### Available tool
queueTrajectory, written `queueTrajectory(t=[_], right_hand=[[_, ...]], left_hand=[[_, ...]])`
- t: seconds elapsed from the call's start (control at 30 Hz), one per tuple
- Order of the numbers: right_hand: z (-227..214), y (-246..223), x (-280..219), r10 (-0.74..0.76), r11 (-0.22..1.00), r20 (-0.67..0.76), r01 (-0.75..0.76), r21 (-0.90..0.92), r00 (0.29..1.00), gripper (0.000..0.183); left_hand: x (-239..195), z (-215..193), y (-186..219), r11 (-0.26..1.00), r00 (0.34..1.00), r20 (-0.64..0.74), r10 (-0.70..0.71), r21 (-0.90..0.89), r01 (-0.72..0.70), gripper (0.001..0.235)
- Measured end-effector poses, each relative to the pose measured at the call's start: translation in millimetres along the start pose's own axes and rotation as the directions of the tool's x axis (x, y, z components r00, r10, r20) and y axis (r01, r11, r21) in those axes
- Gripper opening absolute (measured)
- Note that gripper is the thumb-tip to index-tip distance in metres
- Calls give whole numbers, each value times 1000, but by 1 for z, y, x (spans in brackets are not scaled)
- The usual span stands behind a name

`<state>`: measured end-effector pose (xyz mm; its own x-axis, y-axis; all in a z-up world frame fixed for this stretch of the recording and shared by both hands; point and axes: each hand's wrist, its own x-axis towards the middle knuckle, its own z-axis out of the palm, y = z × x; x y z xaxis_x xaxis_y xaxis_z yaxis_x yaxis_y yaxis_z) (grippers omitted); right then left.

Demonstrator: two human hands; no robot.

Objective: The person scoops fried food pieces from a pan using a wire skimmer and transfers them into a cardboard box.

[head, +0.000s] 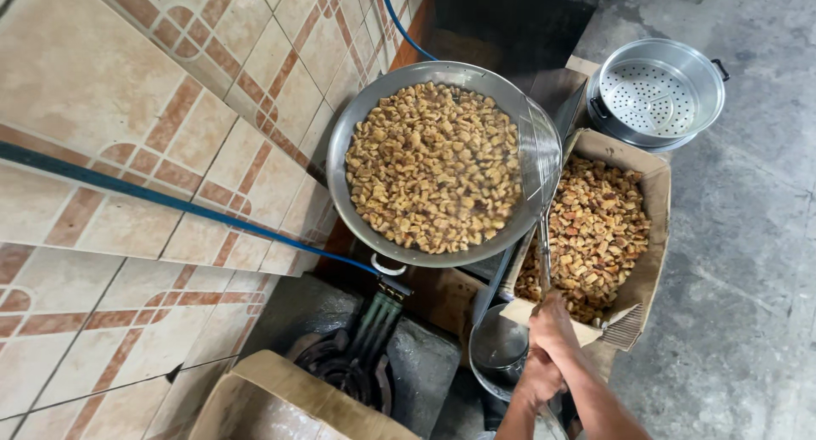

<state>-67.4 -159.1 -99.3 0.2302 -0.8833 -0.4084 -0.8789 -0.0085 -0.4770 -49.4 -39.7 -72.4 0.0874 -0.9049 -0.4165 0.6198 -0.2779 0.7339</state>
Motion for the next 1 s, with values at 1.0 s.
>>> queueTrajectory(t=[1.0], right_hand=[[115, -70, -34, -101, 828, 423, -160, 537, 900, 22]], left_hand=[[-91, -60, 99, 773, 835, -546, 66, 557, 303, 93]])
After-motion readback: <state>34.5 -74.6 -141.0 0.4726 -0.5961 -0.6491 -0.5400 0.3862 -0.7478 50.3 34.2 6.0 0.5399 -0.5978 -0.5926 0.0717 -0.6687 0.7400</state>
